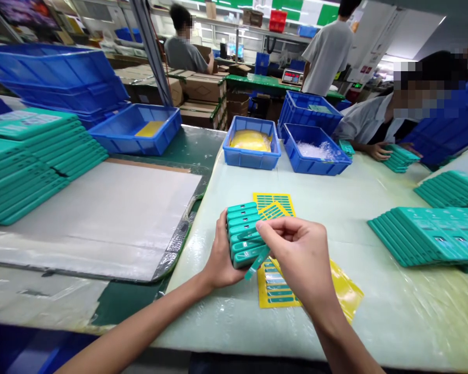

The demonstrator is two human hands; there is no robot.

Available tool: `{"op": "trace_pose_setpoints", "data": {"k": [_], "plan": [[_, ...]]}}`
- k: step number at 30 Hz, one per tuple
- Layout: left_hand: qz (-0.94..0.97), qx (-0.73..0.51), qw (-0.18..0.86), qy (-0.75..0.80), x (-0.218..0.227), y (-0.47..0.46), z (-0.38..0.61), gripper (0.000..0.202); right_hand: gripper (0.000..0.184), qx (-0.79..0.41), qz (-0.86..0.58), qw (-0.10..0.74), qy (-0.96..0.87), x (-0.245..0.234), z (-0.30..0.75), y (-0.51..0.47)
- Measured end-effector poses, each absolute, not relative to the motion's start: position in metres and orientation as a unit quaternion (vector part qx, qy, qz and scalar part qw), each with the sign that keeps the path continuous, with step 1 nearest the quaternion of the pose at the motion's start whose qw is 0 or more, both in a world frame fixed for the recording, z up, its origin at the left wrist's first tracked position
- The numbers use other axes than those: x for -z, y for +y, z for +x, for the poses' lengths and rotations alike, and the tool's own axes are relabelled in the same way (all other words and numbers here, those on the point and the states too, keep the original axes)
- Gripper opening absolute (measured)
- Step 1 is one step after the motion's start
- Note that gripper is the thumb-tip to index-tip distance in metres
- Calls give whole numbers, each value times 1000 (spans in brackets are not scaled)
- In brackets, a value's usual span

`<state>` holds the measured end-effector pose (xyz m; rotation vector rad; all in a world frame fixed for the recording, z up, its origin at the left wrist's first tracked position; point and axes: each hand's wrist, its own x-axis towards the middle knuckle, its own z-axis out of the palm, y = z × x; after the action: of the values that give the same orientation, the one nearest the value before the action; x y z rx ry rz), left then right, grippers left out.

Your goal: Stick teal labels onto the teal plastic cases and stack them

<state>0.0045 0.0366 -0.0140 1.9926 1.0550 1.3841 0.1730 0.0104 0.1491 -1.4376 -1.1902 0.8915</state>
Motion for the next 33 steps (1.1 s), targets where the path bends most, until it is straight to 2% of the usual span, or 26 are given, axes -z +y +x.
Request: {"op": "trace_pose_setpoints", "data": {"k": [5, 11, 18, 22, 26, 29, 31, 33], "plan": [[728, -507, 256, 383, 13, 36, 4, 154, 25, -389, -602, 491, -495, -150, 171, 11], [728, -505, 275, 374, 11, 35, 4, 147, 25, -428, -590, 476, -492, -151, 167, 11], [725, -515, 260, 376, 13, 37, 5, 149, 27, -407, -609, 440, -519, -155, 166, 15], [725, -511, 273, 373, 13, 37, 5, 146, 33, -355, -622, 377, -587, -153, 168, 22], [728, -511, 265, 373, 12, 36, 4, 144, 41, -245, -622, 258, -698, -159, 183, 30], [728, -507, 265, 377, 11, 35, 3, 142, 49, -245, -584, 201, -747, -172, 202, 33], [730, -504, 263, 379, 12, 34, 3, 142, 38, -299, -562, 239, -733, -181, 213, 34], [733, -501, 259, 380, 13, 34, 3, 144, 36, -345, -549, 334, -685, -183, 217, 36]]}}
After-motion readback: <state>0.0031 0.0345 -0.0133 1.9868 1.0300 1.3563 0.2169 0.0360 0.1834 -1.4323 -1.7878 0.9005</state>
